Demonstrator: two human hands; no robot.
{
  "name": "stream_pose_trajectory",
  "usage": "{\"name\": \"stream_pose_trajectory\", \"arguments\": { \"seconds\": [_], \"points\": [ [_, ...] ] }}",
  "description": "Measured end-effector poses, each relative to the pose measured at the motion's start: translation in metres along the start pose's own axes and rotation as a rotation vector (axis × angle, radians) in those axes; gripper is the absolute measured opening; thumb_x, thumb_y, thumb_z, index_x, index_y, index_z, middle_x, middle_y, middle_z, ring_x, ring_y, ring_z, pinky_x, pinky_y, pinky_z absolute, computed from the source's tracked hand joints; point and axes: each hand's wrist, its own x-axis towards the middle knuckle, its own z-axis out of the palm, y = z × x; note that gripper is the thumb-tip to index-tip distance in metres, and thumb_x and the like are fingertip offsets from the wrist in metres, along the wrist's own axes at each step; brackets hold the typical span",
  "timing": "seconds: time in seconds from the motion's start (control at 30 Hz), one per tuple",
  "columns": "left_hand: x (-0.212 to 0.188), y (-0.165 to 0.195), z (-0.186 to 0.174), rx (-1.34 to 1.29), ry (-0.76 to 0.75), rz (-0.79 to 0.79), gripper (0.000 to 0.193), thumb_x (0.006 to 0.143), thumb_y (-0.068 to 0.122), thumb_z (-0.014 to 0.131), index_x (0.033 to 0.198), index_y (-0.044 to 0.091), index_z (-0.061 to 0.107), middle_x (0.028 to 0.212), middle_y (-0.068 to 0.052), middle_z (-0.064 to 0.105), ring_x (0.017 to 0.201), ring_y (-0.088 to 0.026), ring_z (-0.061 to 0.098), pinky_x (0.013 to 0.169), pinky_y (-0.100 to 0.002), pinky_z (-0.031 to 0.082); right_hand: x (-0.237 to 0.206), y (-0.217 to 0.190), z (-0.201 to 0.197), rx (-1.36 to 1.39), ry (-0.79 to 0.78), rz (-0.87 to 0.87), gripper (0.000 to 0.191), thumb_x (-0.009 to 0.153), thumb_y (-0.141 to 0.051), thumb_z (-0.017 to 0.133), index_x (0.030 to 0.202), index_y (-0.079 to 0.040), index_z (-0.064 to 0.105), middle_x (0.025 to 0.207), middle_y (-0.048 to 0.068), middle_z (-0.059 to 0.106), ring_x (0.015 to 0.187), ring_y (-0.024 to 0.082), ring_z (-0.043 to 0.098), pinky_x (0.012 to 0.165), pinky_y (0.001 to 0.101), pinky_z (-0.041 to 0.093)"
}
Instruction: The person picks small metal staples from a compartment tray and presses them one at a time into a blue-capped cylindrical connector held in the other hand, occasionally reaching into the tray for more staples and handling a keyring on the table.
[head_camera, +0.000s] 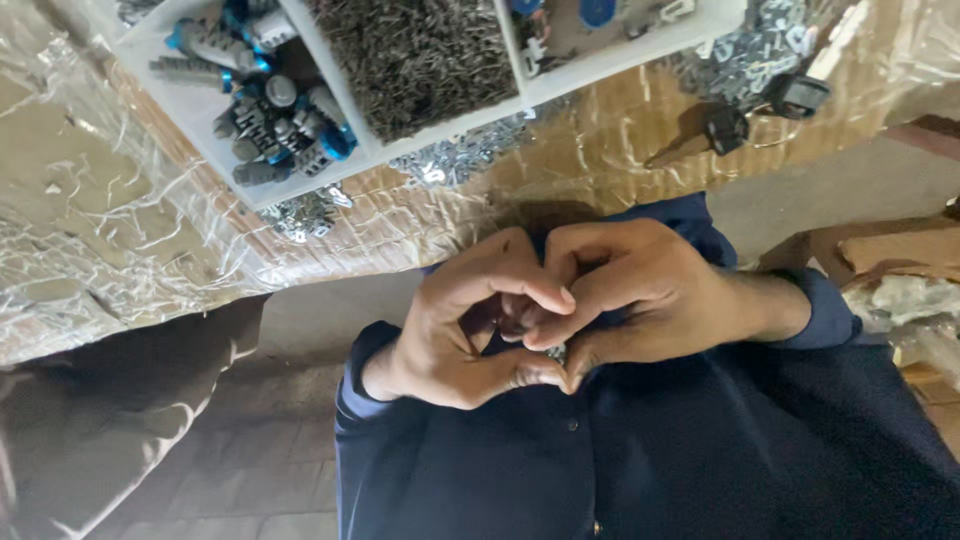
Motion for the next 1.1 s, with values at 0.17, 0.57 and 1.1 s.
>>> {"name": "stream_pose_trajectory", "arguments": {
  "seconds": [0.17,0.57,1.1],
  "points": [
    [0.014,-0.008,0.011,0.145,-0.056,0.082,0.033,0.101,0.002,0.081,0.129,0.009,0.065,0.109,-0.001,0.057,0.082,-0.005,0.051,0.074,-0.018,0.045,-0.020,-0.005,-0.007,0.117,0.137,0.004,0.033,0.082,-0.015,0.092,0.110,-0.008,0.076,0.103,0.007,0.068,0.091,0.016,0.069,0.074,0.0285,0.055],
    [0.109,0.016,0.054,1.649,0.404,0.620,0.030,0.086,0.007,0.085,0.114,0.005,0.074,0.110,-0.010,0.061,0.090,-0.026,0.062,0.076,-0.036,0.057,-0.071,-0.010,-0.024,-0.022,0.996,-0.195,0.018,0.097,-0.016,0.073,0.113,-0.008,0.071,0.101,0.014,0.075,0.062,0.009,0.066,0.045,0.0165,0.054],
    [-0.026,-0.033,-0.014,0.526,0.298,0.691,0.019,0.084,0.000,0.080,0.103,0.001,0.073,0.089,-0.006,0.058,0.067,-0.014,0.053,0.059,-0.029,0.048,0.009,0.007,0.032,0.360,0.169,0.122,0.021,0.099,0.008,0.064,0.120,0.008,0.067,0.116,0.021,0.075,0.088,0.017,0.075,0.077,0.0272,0.068]
  ]
}}
